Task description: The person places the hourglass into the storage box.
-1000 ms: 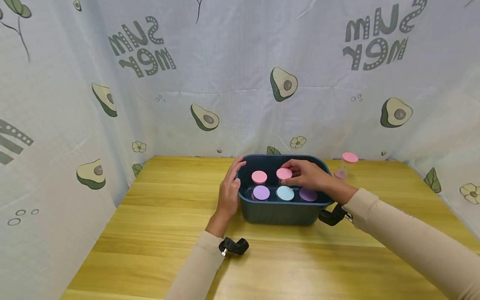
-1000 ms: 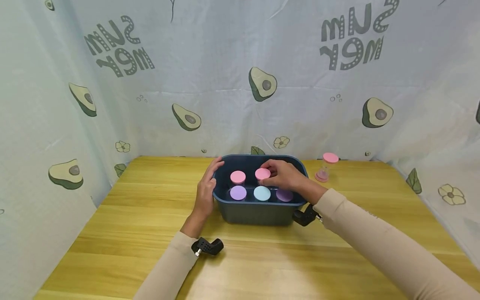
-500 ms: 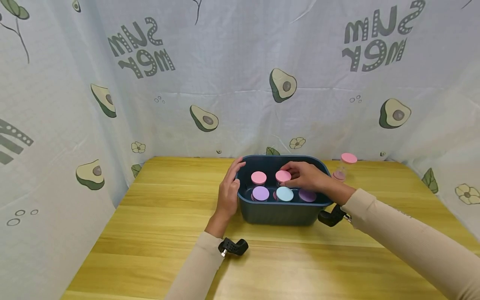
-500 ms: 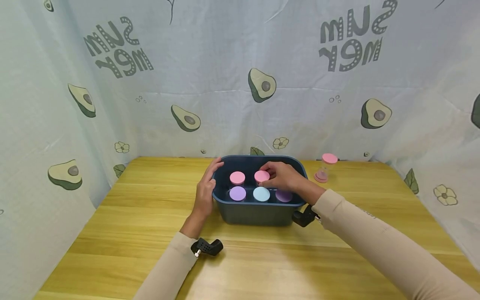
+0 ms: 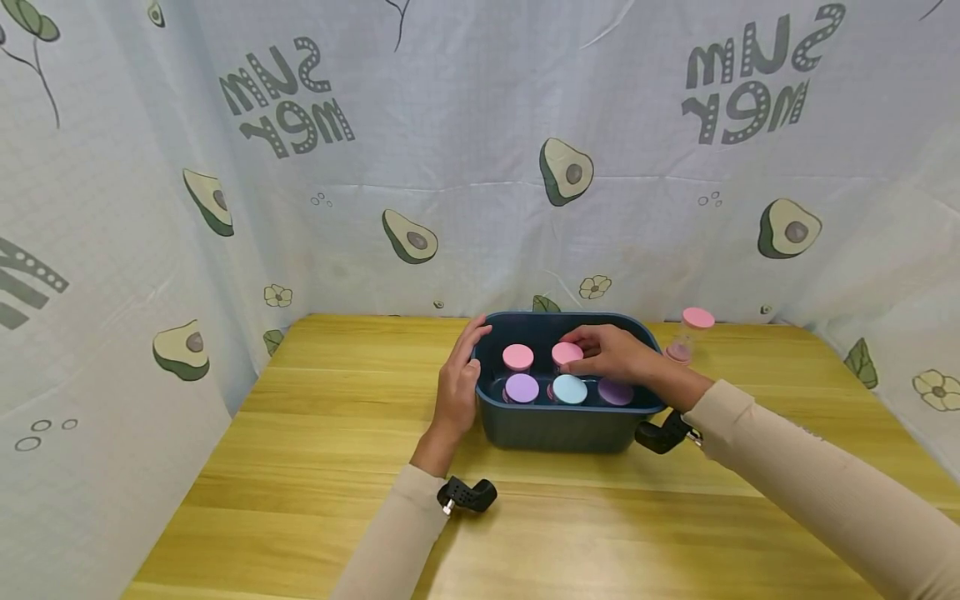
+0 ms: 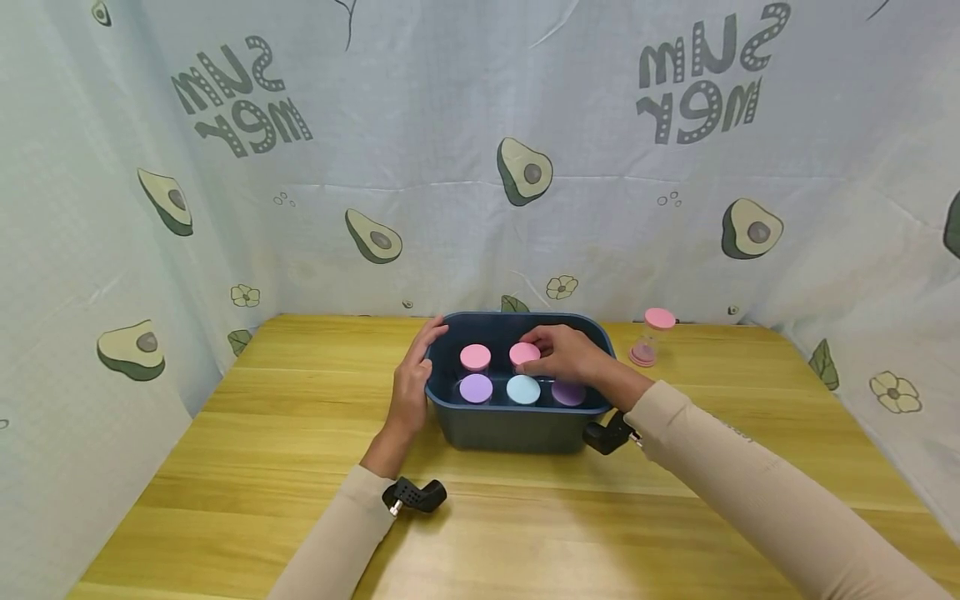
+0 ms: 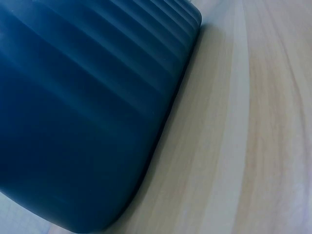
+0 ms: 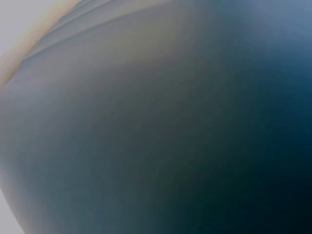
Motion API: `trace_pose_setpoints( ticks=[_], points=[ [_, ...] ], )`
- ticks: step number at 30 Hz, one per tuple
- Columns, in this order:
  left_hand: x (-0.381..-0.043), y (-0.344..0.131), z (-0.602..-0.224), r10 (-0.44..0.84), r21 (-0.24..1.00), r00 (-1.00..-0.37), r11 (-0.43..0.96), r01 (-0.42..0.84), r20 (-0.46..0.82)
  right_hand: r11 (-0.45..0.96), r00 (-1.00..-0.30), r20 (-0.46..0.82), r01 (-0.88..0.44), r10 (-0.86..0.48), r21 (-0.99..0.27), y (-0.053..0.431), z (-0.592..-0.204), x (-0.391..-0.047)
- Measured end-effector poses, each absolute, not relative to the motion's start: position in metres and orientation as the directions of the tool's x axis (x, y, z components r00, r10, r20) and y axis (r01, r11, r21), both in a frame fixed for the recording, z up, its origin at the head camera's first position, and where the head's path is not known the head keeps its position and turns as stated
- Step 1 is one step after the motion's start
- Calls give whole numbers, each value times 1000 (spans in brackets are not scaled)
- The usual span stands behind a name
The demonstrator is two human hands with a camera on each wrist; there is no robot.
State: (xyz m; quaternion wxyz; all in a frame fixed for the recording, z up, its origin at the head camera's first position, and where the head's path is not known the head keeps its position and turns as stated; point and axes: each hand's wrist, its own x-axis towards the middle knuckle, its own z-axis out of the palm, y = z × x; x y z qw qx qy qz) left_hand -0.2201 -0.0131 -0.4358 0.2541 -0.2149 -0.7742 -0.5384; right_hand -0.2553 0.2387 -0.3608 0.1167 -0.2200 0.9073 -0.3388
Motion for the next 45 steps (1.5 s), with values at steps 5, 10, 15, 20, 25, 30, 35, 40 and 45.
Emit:
trace_pose_setpoints(
  ticks=[5, 10, 15, 20, 25, 30, 35, 40, 45],
  points=[
    [-219, -12, -436, 62, 725, -778, 323, 609, 626, 677, -879, -68, -311, -471, -668, 239, -360, -253],
    [-219, -12, -436, 63, 723, -775, 319, 613, 629, 693, -888, -69, -304, -454, -653, 238, -360, -252],
    [-218, -12, -436, 65, 725, -775, 312, 614, 629, 702, -891, -66, -306, -449, -643, 239, -360, -251],
    [-219, -10, -436, 62, 728, -781, 323, 605, 621, 697, -891, -53, -315, -452, -644, 242, -360, -254],
    [-220, -8, -436, 56, 728, -781, 326, 603, 622, 695, -902, -46, -298, -430, -655, 245, -359, -258],
    [-221, -6, -434, 48, 727, -778, 324, 605, 626, 681, -908, -51, -273, -415, -679, 246, -357, -262],
    [-222, -7, -435, 47, 725, -774, 320, 610, 631, 666, -912, -29, -278, -410, -692, 246, -356, -262],
    [-221, -7, -434, 51, 726, -776, 319, 610, 629, 643, -916, -11, -273, -401, -716, 246, -354, -261],
    [-221, -6, -434, 49, 726, -778, 325, 605, 626, 620, -917, 1, -269, -398, -737, 248, -354, -261]
  ],
)
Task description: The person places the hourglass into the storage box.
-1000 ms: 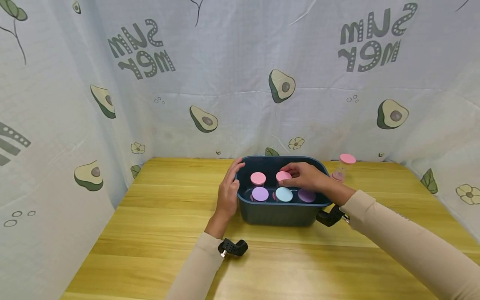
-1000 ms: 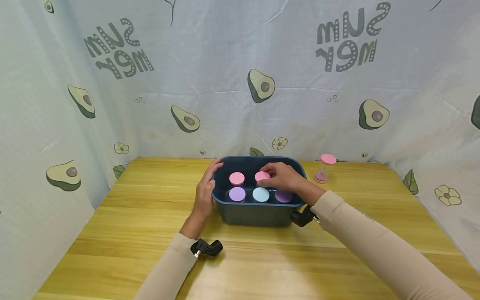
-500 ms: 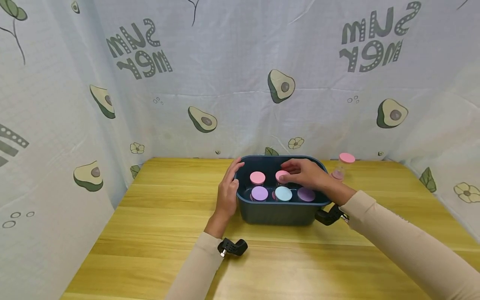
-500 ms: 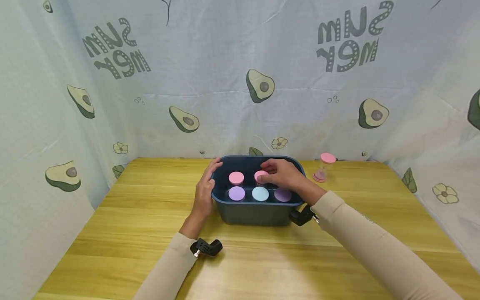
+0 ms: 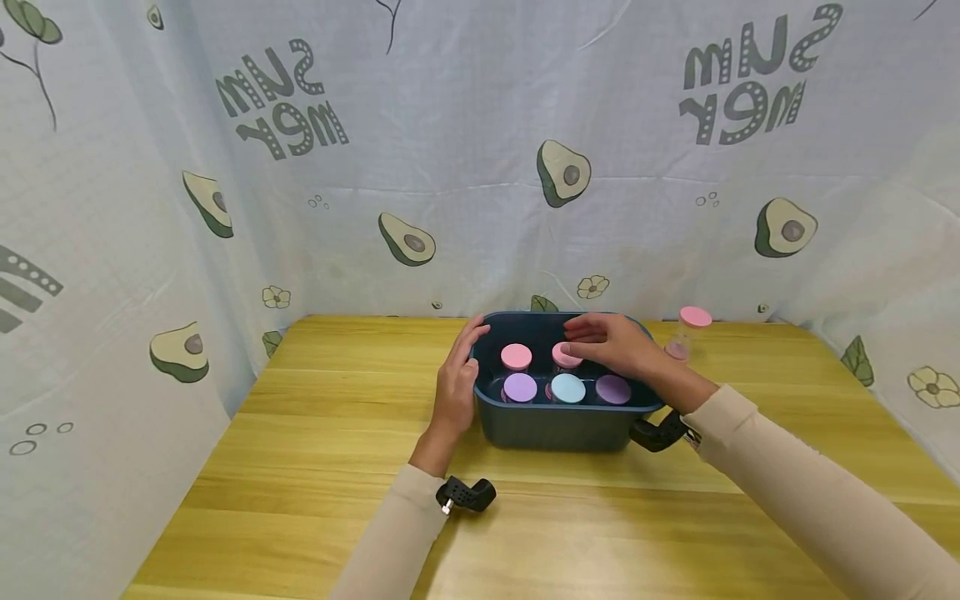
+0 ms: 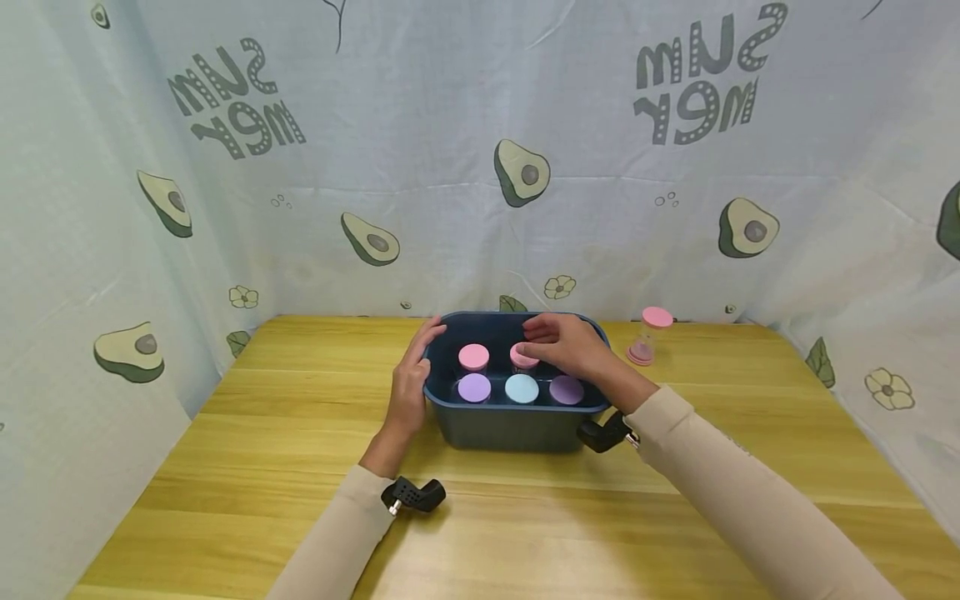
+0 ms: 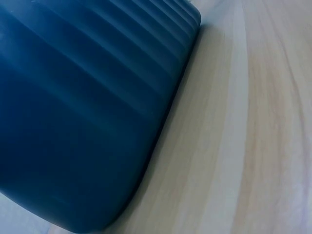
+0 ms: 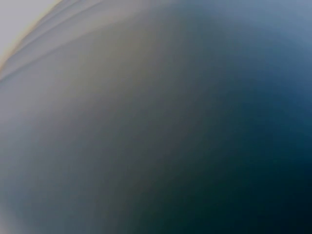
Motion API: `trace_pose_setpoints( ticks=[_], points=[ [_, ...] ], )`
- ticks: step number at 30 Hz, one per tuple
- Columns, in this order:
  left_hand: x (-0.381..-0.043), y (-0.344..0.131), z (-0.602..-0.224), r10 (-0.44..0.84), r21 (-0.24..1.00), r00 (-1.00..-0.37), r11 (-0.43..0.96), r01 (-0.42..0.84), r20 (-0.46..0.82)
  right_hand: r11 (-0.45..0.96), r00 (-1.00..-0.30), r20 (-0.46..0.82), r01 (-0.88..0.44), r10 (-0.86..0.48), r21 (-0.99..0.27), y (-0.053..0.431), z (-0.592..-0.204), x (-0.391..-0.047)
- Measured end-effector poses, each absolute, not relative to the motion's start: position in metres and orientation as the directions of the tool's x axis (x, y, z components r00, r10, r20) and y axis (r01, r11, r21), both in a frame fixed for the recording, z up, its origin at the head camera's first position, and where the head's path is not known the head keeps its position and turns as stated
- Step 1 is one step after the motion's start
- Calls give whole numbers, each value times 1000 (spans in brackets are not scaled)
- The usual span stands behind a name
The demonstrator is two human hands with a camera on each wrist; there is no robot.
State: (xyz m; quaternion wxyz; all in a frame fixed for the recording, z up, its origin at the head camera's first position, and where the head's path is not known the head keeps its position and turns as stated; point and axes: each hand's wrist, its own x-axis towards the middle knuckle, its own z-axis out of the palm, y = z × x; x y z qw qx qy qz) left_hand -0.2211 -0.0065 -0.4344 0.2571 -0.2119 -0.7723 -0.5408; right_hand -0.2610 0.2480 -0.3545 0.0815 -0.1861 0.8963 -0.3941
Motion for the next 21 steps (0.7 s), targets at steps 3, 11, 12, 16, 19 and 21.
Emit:
trace_pose_setpoints(
  ticks=[3, 11, 12, 16, 19, 21],
  points=[
    [-220, -7, -435, 50, 724, -775, 324, 609, 630, 605, -920, 10, -267, -393, -750, 248, -354, -259],
    [-219, -8, -436, 55, 719, -770, 319, 617, 636, 552, -927, 24, -244, -375, -797, 249, -352, -253],
    [-218, -8, -436, 56, 718, -768, 318, 620, 638, 546, -927, 28, -244, -373, -801, 250, -352, -253],
    [-218, -8, -438, 57, 715, -764, 312, 626, 643, 528, -934, 44, -240, -356, -814, 251, -353, -252],
    [-217, -8, -438, 57, 717, -767, 315, 621, 639, 527, -940, 50, -233, -338, -817, 251, -354, -251],
    [-217, -8, -439, 58, 720, -770, 317, 618, 636, 525, -946, 53, -224, -321, -821, 252, -354, -250]
  ],
)
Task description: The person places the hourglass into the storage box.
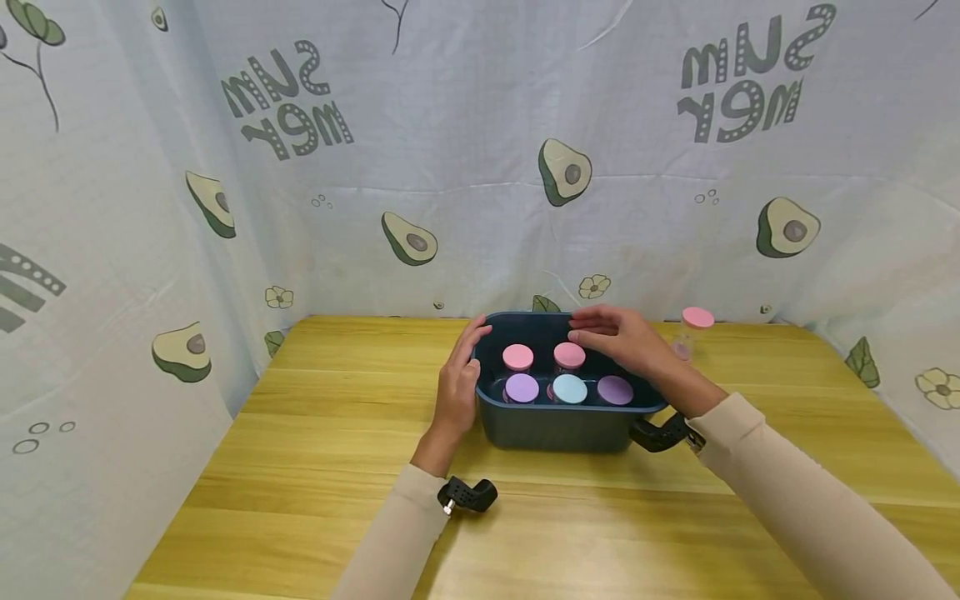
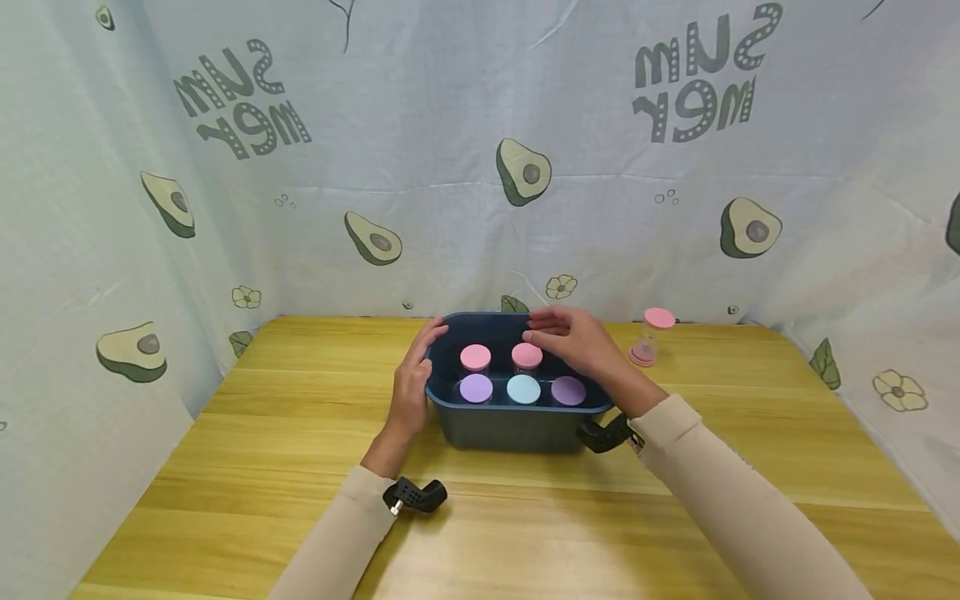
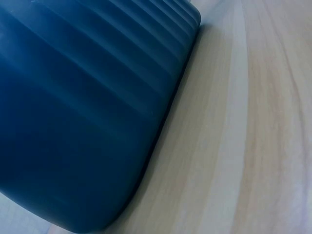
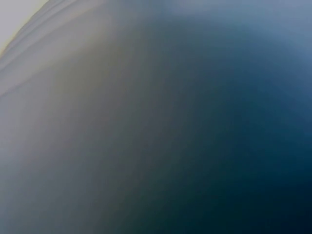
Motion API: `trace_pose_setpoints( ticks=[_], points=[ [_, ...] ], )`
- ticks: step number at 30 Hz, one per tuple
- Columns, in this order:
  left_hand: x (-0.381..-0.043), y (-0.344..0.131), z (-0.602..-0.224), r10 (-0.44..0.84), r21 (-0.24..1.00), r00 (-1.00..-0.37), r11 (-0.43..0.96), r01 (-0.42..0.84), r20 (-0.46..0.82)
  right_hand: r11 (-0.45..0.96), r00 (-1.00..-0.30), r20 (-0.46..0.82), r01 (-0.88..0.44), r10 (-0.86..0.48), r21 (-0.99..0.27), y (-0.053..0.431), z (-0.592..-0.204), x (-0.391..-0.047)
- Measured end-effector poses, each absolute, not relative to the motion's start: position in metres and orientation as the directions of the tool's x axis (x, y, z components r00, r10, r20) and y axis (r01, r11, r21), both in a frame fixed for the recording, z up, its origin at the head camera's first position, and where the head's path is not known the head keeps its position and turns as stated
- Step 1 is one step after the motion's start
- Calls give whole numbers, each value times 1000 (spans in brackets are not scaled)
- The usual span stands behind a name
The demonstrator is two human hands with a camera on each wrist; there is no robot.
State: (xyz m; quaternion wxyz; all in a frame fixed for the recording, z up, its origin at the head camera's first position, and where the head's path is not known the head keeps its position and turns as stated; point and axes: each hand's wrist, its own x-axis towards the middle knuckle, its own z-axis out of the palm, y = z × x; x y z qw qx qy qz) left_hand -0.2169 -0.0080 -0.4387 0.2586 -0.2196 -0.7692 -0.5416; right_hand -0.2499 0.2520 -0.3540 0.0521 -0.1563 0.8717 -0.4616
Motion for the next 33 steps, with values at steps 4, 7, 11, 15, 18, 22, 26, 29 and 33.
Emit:
trace_pose_setpoints(
  ticks=[4, 7, 11, 15, 18, 22, 26, 29, 33],
  points=[
    [-217, -9, -439, 55, 723, -775, 322, 611, 630, 509, -953, 75, -222, -294, -832, 253, -354, -250],
    [-217, -9, -439, 54, 723, -776, 325, 609, 629, 495, -956, 91, -223, -278, -839, 253, -353, -248],
    [-218, -10, -440, 56, 715, -766, 322, 621, 640, 483, -961, 105, -222, -257, -847, 254, -353, -246],
    [-217, -10, -440, 58, 708, -757, 313, 633, 651, 472, -960, 136, -240, -243, -848, 258, -353, -244],
    [-217, -10, -441, 62, 708, -757, 310, 634, 651, 473, -955, 179, -275, -238, -837, 262, -352, -242],
    [-217, -8, -440, 63, 712, -762, 312, 628, 645, 496, -954, 211, -293, -216, -818, 271, -351, -241],
    [-218, -8, -440, 58, 714, -765, 320, 622, 641, 508, -958, 221, -285, -184, -813, 278, -350, -241],
    [-218, -7, -439, 55, 715, -767, 324, 619, 639, 501, -960, 225, -280, -169, -819, 282, -351, -241],
    [-218, -7, -438, 51, 721, -774, 330, 610, 631, 493, -962, 222, -271, -156, -827, 290, -352, -242]
  ],
)
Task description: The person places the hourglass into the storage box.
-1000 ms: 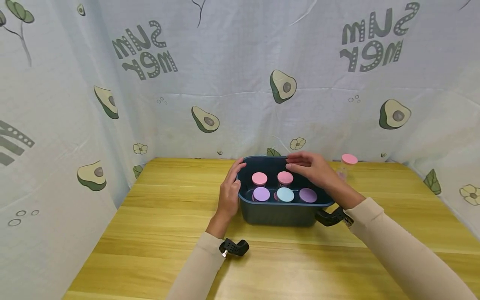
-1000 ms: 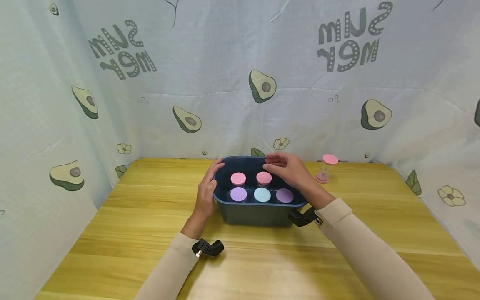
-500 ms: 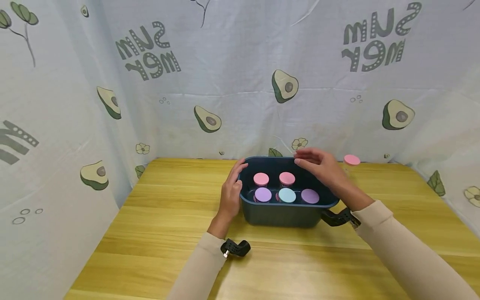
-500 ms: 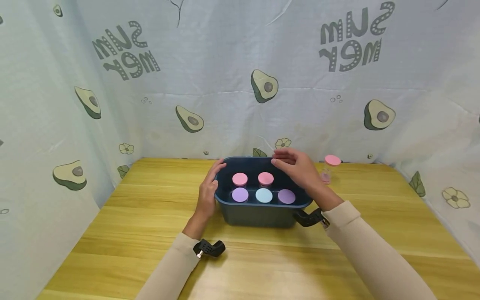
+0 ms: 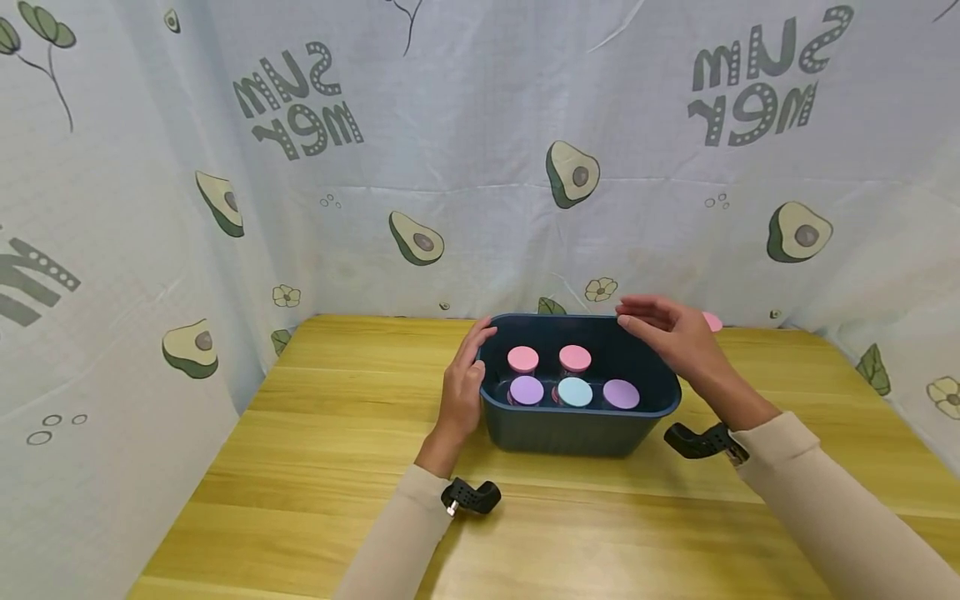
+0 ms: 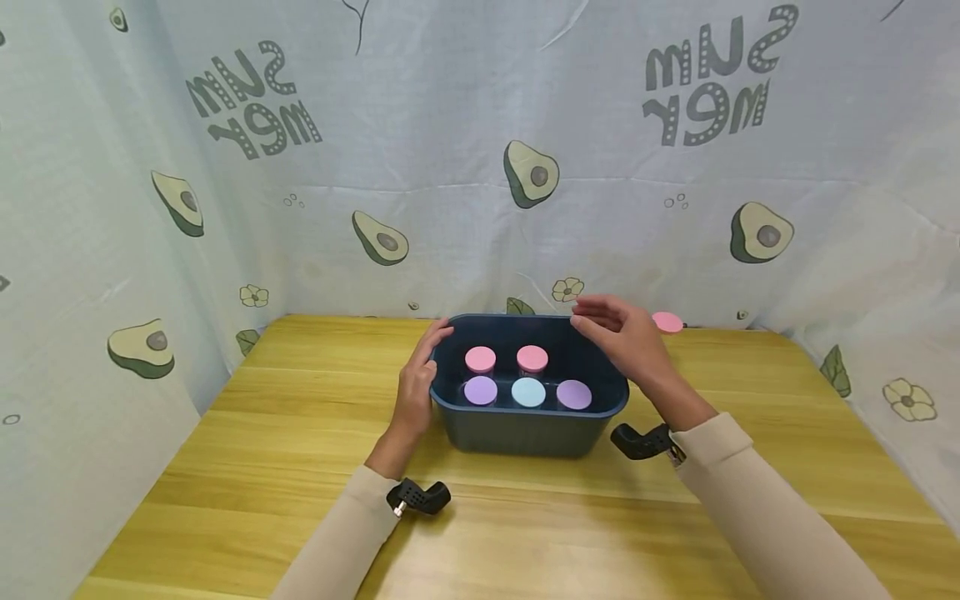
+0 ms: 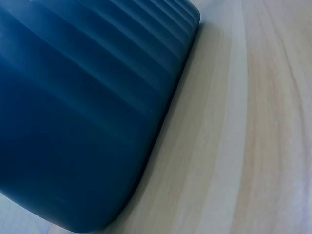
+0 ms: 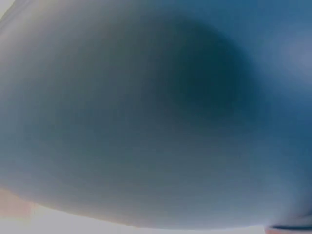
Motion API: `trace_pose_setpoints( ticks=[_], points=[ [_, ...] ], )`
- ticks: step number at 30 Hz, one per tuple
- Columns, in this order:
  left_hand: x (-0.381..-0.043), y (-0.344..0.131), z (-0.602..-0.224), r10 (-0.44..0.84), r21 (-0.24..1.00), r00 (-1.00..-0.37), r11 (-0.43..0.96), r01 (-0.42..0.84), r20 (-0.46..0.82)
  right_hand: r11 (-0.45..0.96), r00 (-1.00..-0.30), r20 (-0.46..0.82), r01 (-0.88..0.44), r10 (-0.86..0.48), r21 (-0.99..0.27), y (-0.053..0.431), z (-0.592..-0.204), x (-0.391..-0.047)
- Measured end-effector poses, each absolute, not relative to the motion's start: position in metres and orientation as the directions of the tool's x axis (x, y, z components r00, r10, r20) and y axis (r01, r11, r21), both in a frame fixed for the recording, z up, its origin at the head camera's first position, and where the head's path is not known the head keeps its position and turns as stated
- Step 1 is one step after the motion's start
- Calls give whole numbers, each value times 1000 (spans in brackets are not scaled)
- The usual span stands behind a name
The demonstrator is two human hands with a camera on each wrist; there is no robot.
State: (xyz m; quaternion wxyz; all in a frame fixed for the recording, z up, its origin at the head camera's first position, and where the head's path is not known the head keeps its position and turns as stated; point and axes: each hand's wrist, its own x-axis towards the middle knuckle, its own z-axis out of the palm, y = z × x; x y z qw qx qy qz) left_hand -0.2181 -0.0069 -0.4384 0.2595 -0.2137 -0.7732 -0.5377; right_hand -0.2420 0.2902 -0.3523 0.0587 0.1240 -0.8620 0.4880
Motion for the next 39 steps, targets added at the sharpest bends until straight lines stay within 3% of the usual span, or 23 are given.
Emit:
trace_pose_setpoints(
  ticks=[17, 39],
  points=[
    [-220, -6, -439, 46, 726, -778, 327, 605, 627, 557, -970, 222, -236, -95, -796, 320, -358, -255],
    [-222, -6, -439, 42, 732, -782, 322, 600, 622, 627, -969, 228, -123, 90, -769, 359, -372, -278]
  ],
)
